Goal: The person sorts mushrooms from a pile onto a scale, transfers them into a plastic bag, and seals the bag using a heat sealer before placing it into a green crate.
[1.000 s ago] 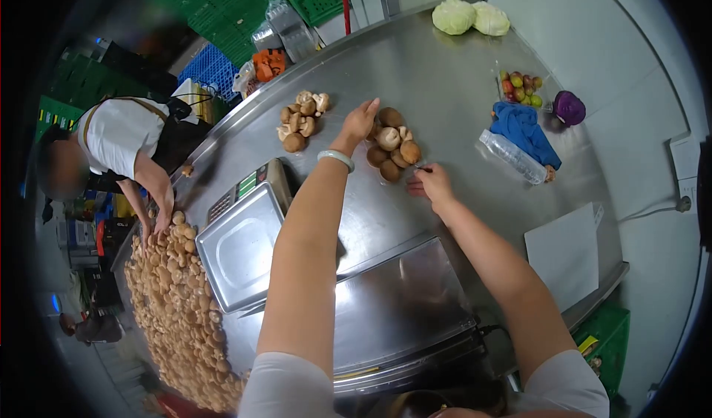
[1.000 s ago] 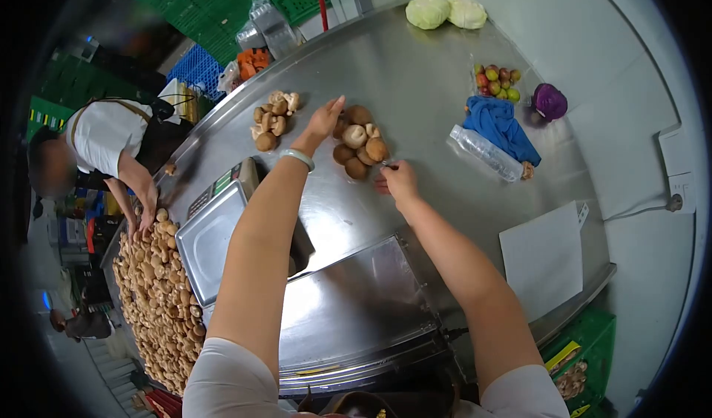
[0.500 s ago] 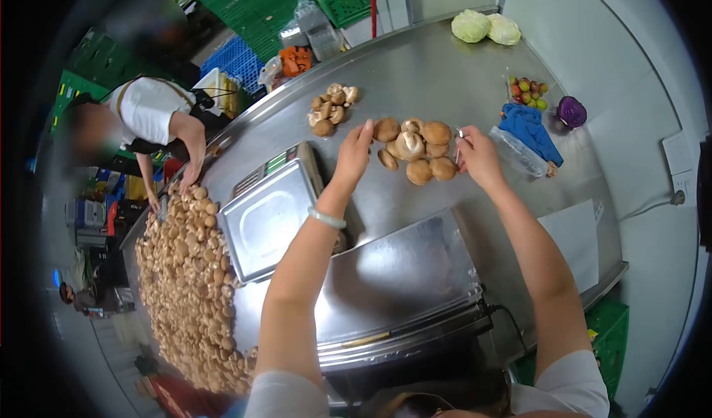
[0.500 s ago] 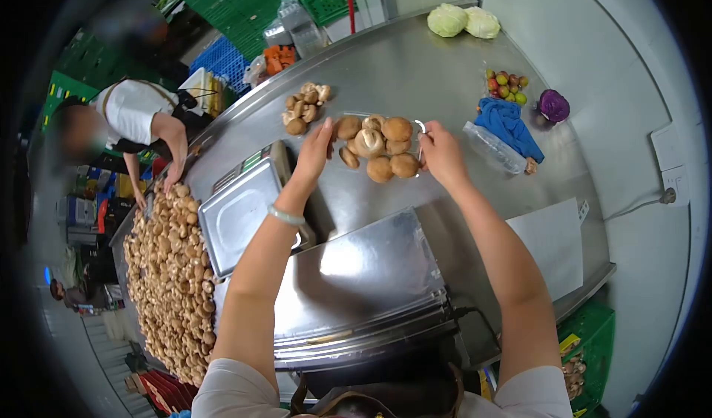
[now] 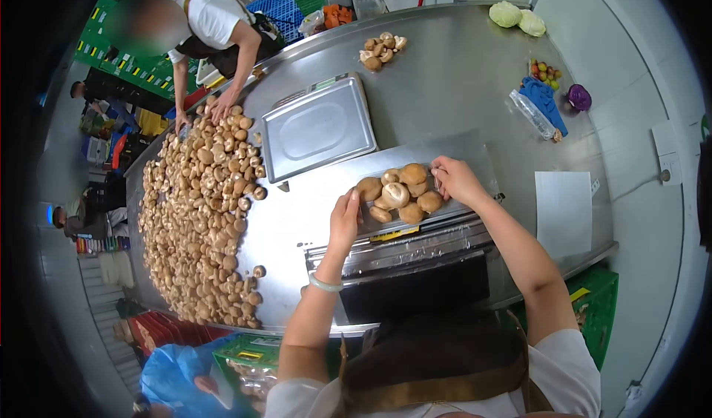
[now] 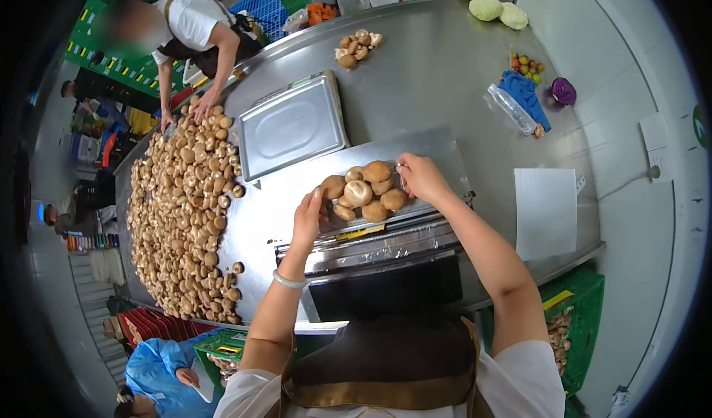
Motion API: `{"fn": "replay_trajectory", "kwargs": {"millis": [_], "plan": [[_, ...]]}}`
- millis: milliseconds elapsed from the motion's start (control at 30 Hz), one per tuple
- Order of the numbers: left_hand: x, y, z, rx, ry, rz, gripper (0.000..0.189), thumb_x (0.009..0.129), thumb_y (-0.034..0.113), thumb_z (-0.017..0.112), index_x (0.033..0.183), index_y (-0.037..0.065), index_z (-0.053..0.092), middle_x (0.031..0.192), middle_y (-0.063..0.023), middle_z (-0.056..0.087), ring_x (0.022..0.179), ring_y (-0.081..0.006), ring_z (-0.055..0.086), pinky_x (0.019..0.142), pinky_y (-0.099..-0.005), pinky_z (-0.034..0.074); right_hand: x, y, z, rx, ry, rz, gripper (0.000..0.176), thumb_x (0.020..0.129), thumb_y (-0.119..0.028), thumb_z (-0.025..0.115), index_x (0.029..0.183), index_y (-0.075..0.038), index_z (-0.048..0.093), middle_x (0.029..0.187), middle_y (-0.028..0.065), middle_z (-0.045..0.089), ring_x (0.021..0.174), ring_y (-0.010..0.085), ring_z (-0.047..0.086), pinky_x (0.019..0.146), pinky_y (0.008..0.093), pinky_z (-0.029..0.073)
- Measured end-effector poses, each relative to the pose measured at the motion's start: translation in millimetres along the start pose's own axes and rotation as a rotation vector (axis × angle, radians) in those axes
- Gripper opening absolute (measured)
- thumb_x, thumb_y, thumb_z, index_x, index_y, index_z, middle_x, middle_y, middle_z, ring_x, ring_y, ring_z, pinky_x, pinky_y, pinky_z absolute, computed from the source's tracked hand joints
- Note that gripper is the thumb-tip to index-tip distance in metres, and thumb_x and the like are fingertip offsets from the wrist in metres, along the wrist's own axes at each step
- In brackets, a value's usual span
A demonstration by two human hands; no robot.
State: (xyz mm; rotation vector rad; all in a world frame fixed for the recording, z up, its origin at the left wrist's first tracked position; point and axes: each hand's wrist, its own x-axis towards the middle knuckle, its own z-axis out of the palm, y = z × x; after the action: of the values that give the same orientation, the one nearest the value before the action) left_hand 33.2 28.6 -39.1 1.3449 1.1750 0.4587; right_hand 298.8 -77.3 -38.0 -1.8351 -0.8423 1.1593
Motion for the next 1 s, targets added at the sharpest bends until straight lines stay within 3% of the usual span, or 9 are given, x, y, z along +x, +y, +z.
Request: {"fn": "replay_trajectory", "kwargs": {"millis": [167, 267, 433, 600, 733, 800, 900, 967, 1000], "plan": [[-27.2, -16.9, -16.7, 0.084, -0.021, 0.045, 0.037, 0.102, 0.029, 0.053, 0.105, -0.004, 0.068, 0.079, -0.0087, 0.065, 0.074, -0.0171, 0.061, 0.070, -0.0306, 0.050, -9.8, 14.7, 9.9, -0.085, 0.052, -0.123, 0.023, 0.096, -0.010, 0.055, 0.115, 0.000, 0.060, 0.077, 0.0103, 0.065, 0.057, 0.0169, 0.062, 0.054, 0.0326, 0.052], [-58.7, -13.9, -39.4, 0.683, 0.131, 0.492, 0.028, 0.096, 0.023, 0.060, 0.105, -0.002, 0.069, 0.084, -0.0135, 0.067, 0.081, -0.0288, 0.063, 0.075, -0.0381, 0.051, -41.3, 22.7, 0.7, -0.068, 0.165, -0.264, 0.028, 0.094, -0.010, 0.058, 0.120, 0.000, 0.059, 0.089, 0.0123, 0.068, 0.072, 0.0207, 0.067, 0.067, 0.0335, 0.055], [-116.2, -40.0, -68.6, 0.864, 0.387, 0.386, 0.018, 0.081, 0.019, 0.075, 0.081, 0.002, 0.070, 0.080, -0.0129, 0.066, 0.080, -0.0337, 0.060, 0.074, -0.0438, 0.047, -127.0, 46.5, -26.9, -0.548, 0.528, -0.314, 0.017, 0.084, -0.017, 0.071, 0.093, -0.003, 0.067, 0.089, 0.0112, 0.063, 0.087, 0.0298, 0.060, 0.079, 0.0407, 0.047], [-108.4, -65.6, -30.0, 0.855, 0.393, 0.380, 0.022, 0.078, 0.022, 0.079, 0.076, 0.003, 0.069, 0.075, -0.0125, 0.063, 0.074, -0.0334, 0.057, 0.070, -0.0420, 0.045, -144.5, 70.3, 31.7, -0.852, 0.471, -0.350, 0.025, 0.081, -0.029, 0.074, 0.079, -0.005, 0.068, 0.083, 0.0089, 0.061, 0.089, 0.0282, 0.058, 0.084, 0.0412, 0.040], [-102.1, -40.3, -64.3, 0.513, -0.043, 0.079, 0.024, 0.092, 0.023, 0.065, 0.080, 0.002, 0.062, 0.071, -0.0095, 0.062, 0.064, -0.0274, 0.056, 0.068, -0.0324, 0.044, -132.4, 78.0, 10.9, -0.277, 0.198, -0.284, 0.020, 0.089, -0.021, 0.065, 0.082, -0.003, 0.066, 0.076, 0.0058, 0.061, 0.071, 0.0260, 0.058, 0.068, 0.0366, 0.044], [-104.3, -3.6, -95.0, -0.085, -0.372, -0.017, 0.025, 0.093, 0.023, 0.064, 0.078, 0.006, 0.055, 0.070, -0.0053, 0.059, 0.065, -0.0192, 0.054, 0.068, -0.0300, 0.043, -146.3, 60.5, -24.9, 0.432, -0.076, -0.078, 0.022, 0.097, -0.019, 0.057, 0.084, -0.001, 0.058, 0.072, 0.0016, 0.054, 0.065, 0.0111, 0.047, 0.060, 0.0280, 0.038], [-92.7, 62.2, -109.3, -0.402, -0.548, 0.069, 0.025, 0.096, 0.025, 0.061, 0.079, 0.008, 0.052, 0.068, -0.0064, 0.058, 0.065, -0.0185, 0.053, 0.066, -0.0311, 0.044, -155.6, 9.9, -47.2, 0.961, -0.226, -0.327, 0.017, 0.100, -0.014, 0.051, 0.088, -0.002, 0.055, 0.075, 0.0068, 0.055, 0.069, 0.0130, 0.049, 0.064, 0.0285, 0.038], [-62.5, 83.3, -96.1, -0.698, -0.497, 0.190, 0.023, 0.097, 0.027, 0.060, 0.086, 0.010, 0.049, 0.081, -0.0134, 0.065, 0.082, -0.0241, 0.060, 0.084, -0.0376, 0.045, -131.6, -31.3, -39.5, 1.241, -0.283, -0.562, 0.014, 0.100, -0.010, 0.048, 0.090, -0.002, 0.053, 0.082, 0.0101, 0.061, 0.077, 0.0159, 0.055, 0.071, 0.0303, 0.043], [-44.4, 88.6, -82.5, -0.928, -0.375, 0.194, 0.022, 0.100, 0.026, 0.056, 0.087, 0.010, 0.048, 0.101, -0.0202, 0.067, 0.102, -0.0298, 0.062, 0.099, -0.0429, 0.044, -115.4, -47.0, -30.7, 1.180, -0.066, -0.533, 0.013, 0.101, -0.010, 0.048, 0.092, -0.002, 0.054, 0.090, 0.0130, 0.064, 0.088, 0.0197, 0.059, 0.079, 0.0331, 0.045]]}}
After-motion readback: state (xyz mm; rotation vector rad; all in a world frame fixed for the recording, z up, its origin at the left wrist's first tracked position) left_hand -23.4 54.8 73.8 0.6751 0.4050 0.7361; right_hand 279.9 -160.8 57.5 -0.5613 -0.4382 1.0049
